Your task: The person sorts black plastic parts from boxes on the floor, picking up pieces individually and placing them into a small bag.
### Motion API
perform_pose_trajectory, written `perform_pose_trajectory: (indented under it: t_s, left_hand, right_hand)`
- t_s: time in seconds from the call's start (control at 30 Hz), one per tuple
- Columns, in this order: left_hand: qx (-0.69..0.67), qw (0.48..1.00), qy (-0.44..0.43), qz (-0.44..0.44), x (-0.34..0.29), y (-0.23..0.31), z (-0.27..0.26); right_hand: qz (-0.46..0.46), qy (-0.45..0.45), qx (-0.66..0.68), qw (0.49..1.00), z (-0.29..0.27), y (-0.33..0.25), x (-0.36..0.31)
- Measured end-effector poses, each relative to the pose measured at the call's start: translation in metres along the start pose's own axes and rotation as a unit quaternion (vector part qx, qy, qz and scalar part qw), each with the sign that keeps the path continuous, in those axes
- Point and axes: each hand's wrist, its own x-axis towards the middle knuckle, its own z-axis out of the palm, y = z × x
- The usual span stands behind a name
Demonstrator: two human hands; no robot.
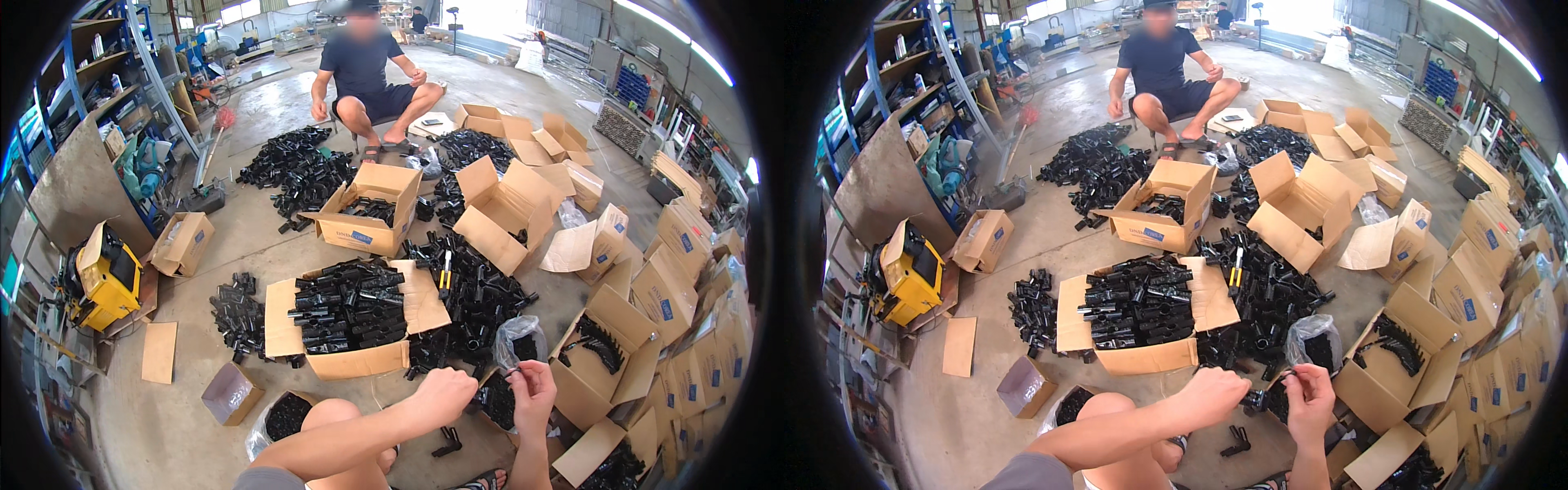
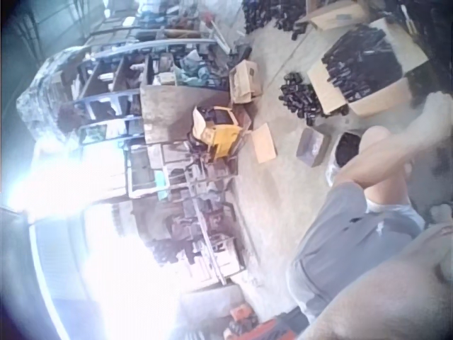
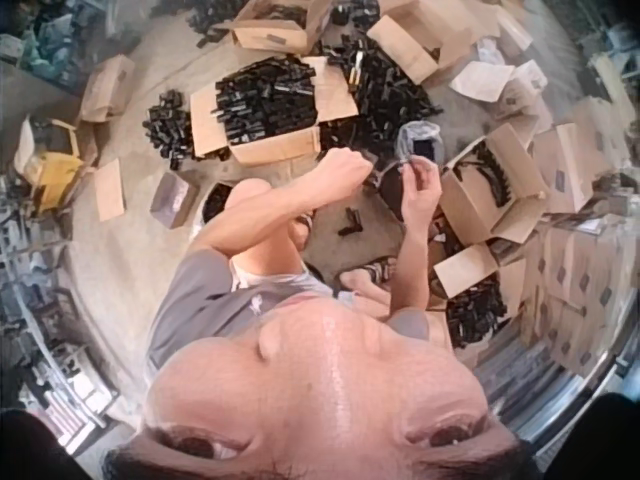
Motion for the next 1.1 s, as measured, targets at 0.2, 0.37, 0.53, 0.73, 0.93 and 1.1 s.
perform_pose_trajectory:
  t_s: [0.2,0.37,0.53,0.73,0.93,1.1]
  left_hand:
    - [0.001,0.999,0.031,-0.035,0.000,-0.009,-0.004]
    - [0.018,0.995,0.085,-0.051,-0.001,-0.014,0.001]
    - [-0.008,0.997,0.062,-0.039,0.000,-0.009,-0.007]
    - [-0.008,0.997,0.065,-0.031,0.002,-0.004,-0.001]
    - [0.004,0.997,0.082,-0.016,-0.003,-0.008,0.009]
    - [0.007,0.997,0.070,-0.026,-0.003,-0.007,0.005]
  right_hand:
    - [-0.113,0.059,-0.107,0.986,0.001,-0.013,-0.012]
    - [-0.171,0.059,-0.185,0.966,0.000,-0.019,-0.012]
    - [-0.218,0.018,-0.272,0.937,0.004,-0.023,-0.012]
    - [-0.291,-0.031,-0.316,0.903,0.011,-0.019,-0.010]
    - [-0.324,-0.088,-0.376,0.863,0.021,-0.013,-0.006]
    - [-0.319,-0.105,-0.380,0.862,0.026,-0.022,-0.007]
